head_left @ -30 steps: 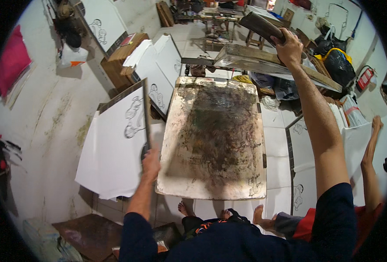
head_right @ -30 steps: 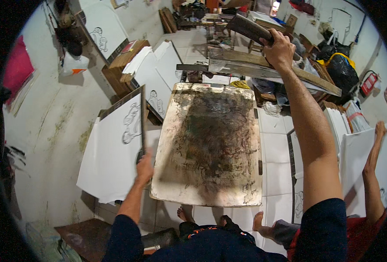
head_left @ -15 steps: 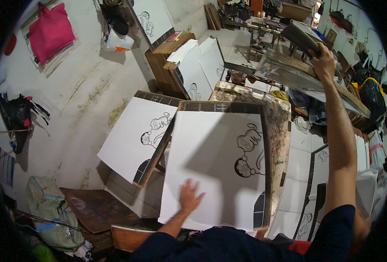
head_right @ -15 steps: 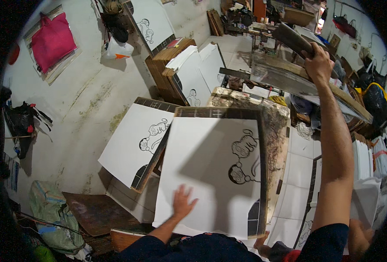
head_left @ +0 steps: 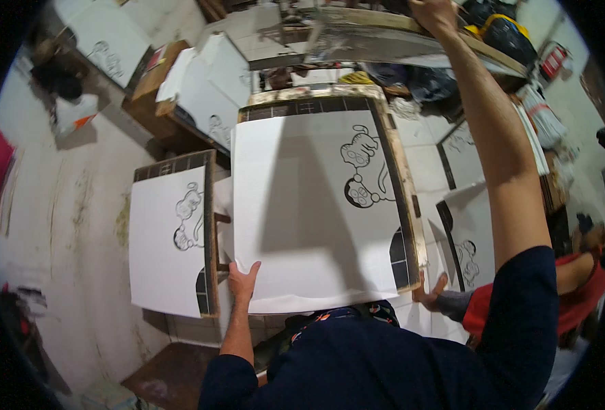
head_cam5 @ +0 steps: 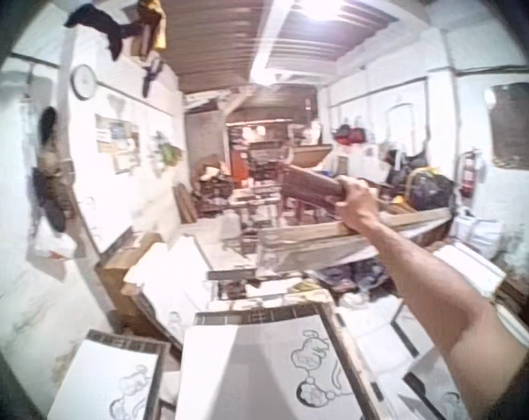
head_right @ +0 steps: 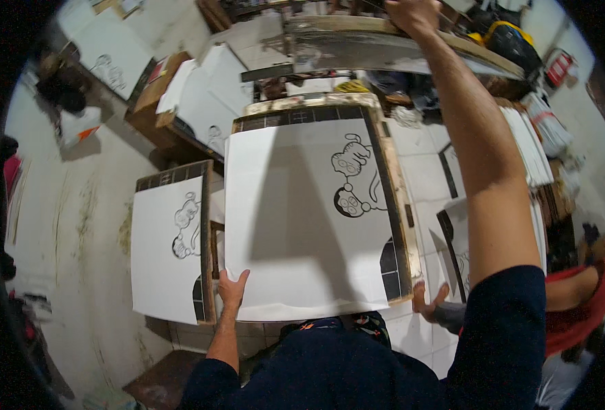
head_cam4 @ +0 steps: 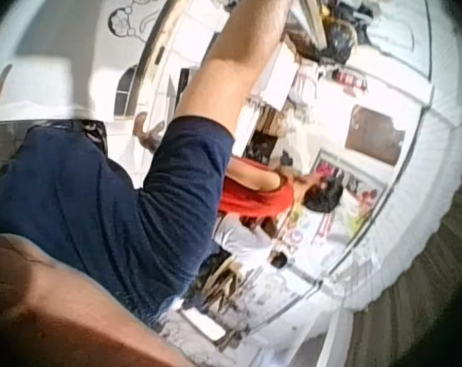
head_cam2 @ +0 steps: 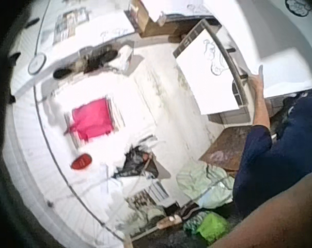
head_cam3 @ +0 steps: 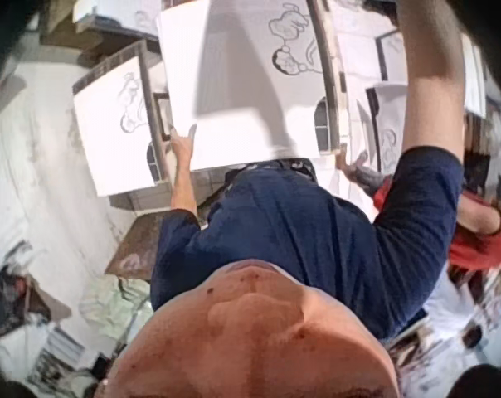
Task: The person performs screen printing by placing a white sheet on a table, aligning a screen frame, and using a squeegee to pull ink across the mesh. They lift the screen to reveal a printed cartoon character, then repeat the process on multiple sheets.
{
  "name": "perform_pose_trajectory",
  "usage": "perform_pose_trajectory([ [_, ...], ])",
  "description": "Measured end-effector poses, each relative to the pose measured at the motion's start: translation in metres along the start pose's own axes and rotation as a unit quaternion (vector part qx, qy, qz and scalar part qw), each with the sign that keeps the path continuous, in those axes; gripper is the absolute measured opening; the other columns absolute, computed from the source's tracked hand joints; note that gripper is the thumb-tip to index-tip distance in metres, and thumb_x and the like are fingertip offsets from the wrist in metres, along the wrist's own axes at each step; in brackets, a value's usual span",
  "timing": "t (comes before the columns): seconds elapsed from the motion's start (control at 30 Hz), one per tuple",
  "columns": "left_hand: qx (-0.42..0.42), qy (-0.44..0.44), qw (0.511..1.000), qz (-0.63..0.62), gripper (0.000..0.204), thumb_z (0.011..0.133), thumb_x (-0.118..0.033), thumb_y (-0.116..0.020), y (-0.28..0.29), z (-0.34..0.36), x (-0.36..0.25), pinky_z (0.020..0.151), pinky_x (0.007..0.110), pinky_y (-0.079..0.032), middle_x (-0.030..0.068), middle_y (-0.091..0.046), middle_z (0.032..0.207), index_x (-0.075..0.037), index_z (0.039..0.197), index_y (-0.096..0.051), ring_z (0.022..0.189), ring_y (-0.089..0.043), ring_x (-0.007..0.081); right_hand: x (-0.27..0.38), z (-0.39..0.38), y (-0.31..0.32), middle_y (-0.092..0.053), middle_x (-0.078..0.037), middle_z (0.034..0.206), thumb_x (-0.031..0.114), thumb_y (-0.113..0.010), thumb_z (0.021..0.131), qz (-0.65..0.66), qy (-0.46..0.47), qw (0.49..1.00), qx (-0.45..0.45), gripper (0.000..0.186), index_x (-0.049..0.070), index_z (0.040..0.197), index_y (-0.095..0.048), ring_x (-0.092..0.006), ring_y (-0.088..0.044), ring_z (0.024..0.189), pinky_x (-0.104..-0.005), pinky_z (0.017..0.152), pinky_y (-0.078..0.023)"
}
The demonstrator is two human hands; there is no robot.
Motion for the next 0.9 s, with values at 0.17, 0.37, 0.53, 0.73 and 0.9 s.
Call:
perform_pose_trajectory([
  [0.17, 0.042, 0.023, 0.998, -0.046, 0.073, 0.077, -0.049, -0.089, -0.012, 0.013, -0.019, 0.089, 0.051, -0.054, 0.0273, -0.073, 0.104, 0.006, 0.115, -0.061, 0.099, -0.071, 0.0455, 0.022, 0.005, 0.012, -0.073, -0.017, 0.119, 0.032, -0.08, 0.086, 0.026, 0.001, 1.0, 0.006, 0.044, 0.013, 0.125, -0.072, -0.0372, -0.067, 0.116, -0.0489, 0.101, -0.05],
  [0.37, 0.048, 0.061, 0.997, -0.006, 0.076, 0.076, -0.048, -0.089, -0.01, 0.018, -0.026, 0.093, 0.05, -0.053, 0.0279, -0.071, 0.11, 0.006, 0.12, -0.058, 0.106, -0.069, 0.045, 0.019, 0.024, 0.004, -0.072, -0.018, 0.124, 0.033, -0.081, 0.086, 0.034, -0.001, 0.999, 0.003, 0.053, 0.012, 0.133, -0.069, -0.0373, -0.066, 0.119, -0.0466, 0.101, -0.052],
  [0.53, 0.042, 0.069, 0.997, -0.009, 0.096, 0.072, -0.049, -0.092, -0.013, 0.04, -0.034, 0.104, 0.047, -0.048, 0.032, -0.061, 0.131, 0.007, 0.135, -0.045, 0.122, -0.061, 0.0431, 0.013, 0.039, -0.004, -0.072, -0.018, 0.126, 0.034, -0.081, 0.086, 0.039, -0.008, 0.999, 0.017, 0.052, 0.011, 0.132, -0.069, -0.0367, -0.067, 0.119, -0.0458, 0.101, -0.052],
  [0.73, 0.08, 0.14, 0.986, -0.04, 0.1, 0.068, -0.05, -0.095, -0.027, 0.051, -0.02, 0.105, 0.048, -0.047, 0.0309, -0.061, 0.125, 0.013, 0.13, -0.049, 0.119, -0.061, 0.0429, 0.014, 0.047, -0.007, -0.071, -0.019, 0.126, 0.032, -0.08, 0.086, 0.051, -0.008, 0.998, 0.027, 0.05, 0.01, 0.13, -0.069, -0.0369, -0.068, 0.117, -0.0455, 0.099, -0.053],
  [0.9, 0.059, 0.14, 0.988, 0.012, 0.1, 0.071, -0.053, -0.092, -0.035, 0.052, -0.019, 0.109, 0.052, -0.045, 0.0327, -0.057, 0.131, 0.015, 0.131, -0.05, 0.127, -0.055, 0.0447, 0.026, 0.017, 0.011, -0.074, -0.018, 0.115, 0.03, -0.081, 0.086, 0.05, 0.002, 0.999, 0.005, 0.045, 0.009, 0.124, -0.072, -0.0365, -0.07, 0.11, -0.0455, 0.093, -0.054],
])
Point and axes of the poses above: each hand's wrist, its own z-axis towards the middle knuckle, its own y-axis out of the back of the hand, x = y × z, the point moved 3 cm from there along z, towards the middle knuckle
